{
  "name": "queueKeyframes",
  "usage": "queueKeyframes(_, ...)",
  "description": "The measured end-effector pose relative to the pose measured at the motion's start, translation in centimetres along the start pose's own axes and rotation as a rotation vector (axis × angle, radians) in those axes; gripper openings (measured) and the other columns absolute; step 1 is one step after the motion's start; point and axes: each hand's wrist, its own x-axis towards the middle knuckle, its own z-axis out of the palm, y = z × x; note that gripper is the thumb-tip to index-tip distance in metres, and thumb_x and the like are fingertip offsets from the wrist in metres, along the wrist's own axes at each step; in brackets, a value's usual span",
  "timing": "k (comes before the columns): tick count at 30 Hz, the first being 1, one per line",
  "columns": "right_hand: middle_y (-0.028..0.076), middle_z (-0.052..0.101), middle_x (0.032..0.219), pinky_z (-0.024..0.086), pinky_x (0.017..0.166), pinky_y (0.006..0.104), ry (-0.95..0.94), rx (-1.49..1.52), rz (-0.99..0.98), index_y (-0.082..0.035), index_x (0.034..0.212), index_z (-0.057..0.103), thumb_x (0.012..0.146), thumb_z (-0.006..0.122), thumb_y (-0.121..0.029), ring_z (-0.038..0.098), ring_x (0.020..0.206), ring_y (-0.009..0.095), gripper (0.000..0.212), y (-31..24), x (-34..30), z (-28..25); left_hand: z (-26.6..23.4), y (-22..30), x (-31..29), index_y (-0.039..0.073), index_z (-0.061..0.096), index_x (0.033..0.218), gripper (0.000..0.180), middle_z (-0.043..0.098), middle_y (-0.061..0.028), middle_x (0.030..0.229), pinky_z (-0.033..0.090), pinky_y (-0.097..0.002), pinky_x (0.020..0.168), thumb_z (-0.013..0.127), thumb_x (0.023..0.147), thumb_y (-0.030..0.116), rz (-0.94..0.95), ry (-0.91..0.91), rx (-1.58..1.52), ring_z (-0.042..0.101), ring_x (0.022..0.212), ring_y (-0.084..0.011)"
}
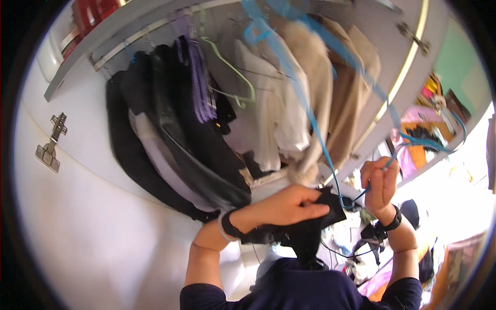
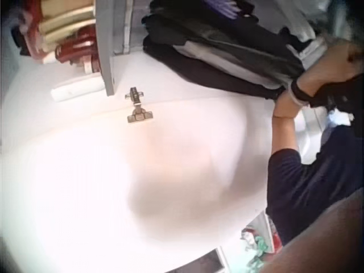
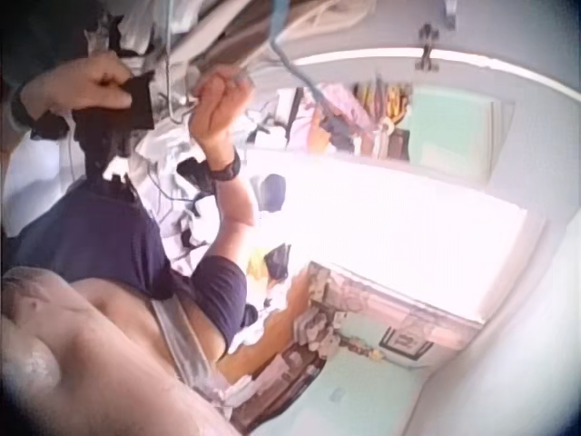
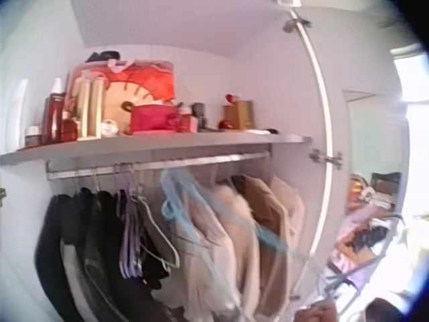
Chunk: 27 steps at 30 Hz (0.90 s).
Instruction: Hanging various items of clothing onto hangers and placing them on a closet rod.
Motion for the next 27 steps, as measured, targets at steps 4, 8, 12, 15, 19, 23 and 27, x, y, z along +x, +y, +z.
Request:
queueKeyframes(4,0.010,0.049,0.066,0.038,0.056,0.0272,0.060,0.223,0.284,-0.002,0.100,0.033,0.085,0.048,-0.011,0.046,0.058,0.016,0.023,-6.0,-8.3,-3.4,3.5,1.7,0.6,0.000,0.056,0.072,0.029,0.046,0.0028,0.054,0.032,-0.0224,0.047,0.061,0.080,0.027,-0.010,-0.092,0.101,0.039,0.055,-0.0024)
queueKeyframes(8,0.004,0.042,0.058,0.034,0.043,0.0264,0.180,0.705,0.438,0.000,0.111,0.034,0.081,0.054,-0.016,0.040,0.048,0.013,0.039,-12.2,-12.0,-9.0,8.6,4.7,1.2,-0.002,0.062,0.083,0.023,0.060,0.0015,0.068,0.042,-0.0188,0.056,0.069,0.072,0.017,-0.105,-0.134,0.052,0.050,0.063,-0.0022)
queueKeyframes(12,-0.004,0.028,0.048,0.019,0.037,0.0198,0.430,0.603,0.674,0.001,0.121,0.039,0.092,0.038,-0.033,0.025,0.039,0.005,0.045,-15.7,-15.2,-12.7,12.9,4.5,2.2,-0.001,0.057,0.079,0.015,0.048,-0.0030,0.057,0.038,-0.0231,0.053,0.062,0.069,0.009,-0.027,-0.134,0.306,0.042,0.055,-0.0054)
queueKeyframes(15,-0.006,0.023,0.045,0.017,0.037,0.0205,0.539,0.225,0.758,0.001,0.114,0.047,0.094,0.029,-0.037,0.021,0.038,0.004,0.047,-15.2,-17.8,-16.3,15.0,6.0,3.1,0.000,0.055,0.076,0.012,0.044,-0.0082,0.056,0.034,-0.0265,0.048,0.062,0.070,0.008,0.071,-0.215,0.466,0.039,0.050,-0.0098)
queueKeyframes(19,-0.004,0.024,0.049,0.018,0.041,0.0190,0.580,0.009,0.483,0.003,0.119,0.041,0.094,0.029,-0.028,0.021,0.042,0.005,0.041,-17.9,-20.7,-19.5,17.0,6.8,3.6,0.002,0.055,0.077,0.013,0.044,-0.0120,0.056,0.035,-0.0282,0.047,0.062,0.067,0.006,0.135,-0.437,0.567,0.040,0.047,-0.0188)
queueKeyframes(23,-0.003,0.024,0.051,0.019,0.041,0.0193,0.558,0.470,0.205,0.003,0.108,0.047,0.093,0.032,-0.018,0.020,0.043,0.006,0.031,-20.3,-20.5,-21.6,19.5,6.1,3.9,0.004,0.053,0.082,0.019,0.046,-0.0097,0.052,0.035,-0.0295,0.045,0.062,0.066,0.005,0.115,-0.647,0.471,0.042,0.045,-0.0221)
queueKeyframes(27,-0.002,0.027,0.054,0.022,0.042,0.0199,0.543,0.610,0.107,0.008,0.111,0.040,0.093,0.031,-0.012,0.022,0.045,0.006,0.029,-22.3,-19.9,-21.1,21.9,5.4,4.8,0.002,0.050,0.081,0.019,0.045,-0.0088,0.051,0.032,-0.0307,0.042,0.058,0.064,0.003,0.099,-0.802,0.413,0.039,0.043,-0.0230)
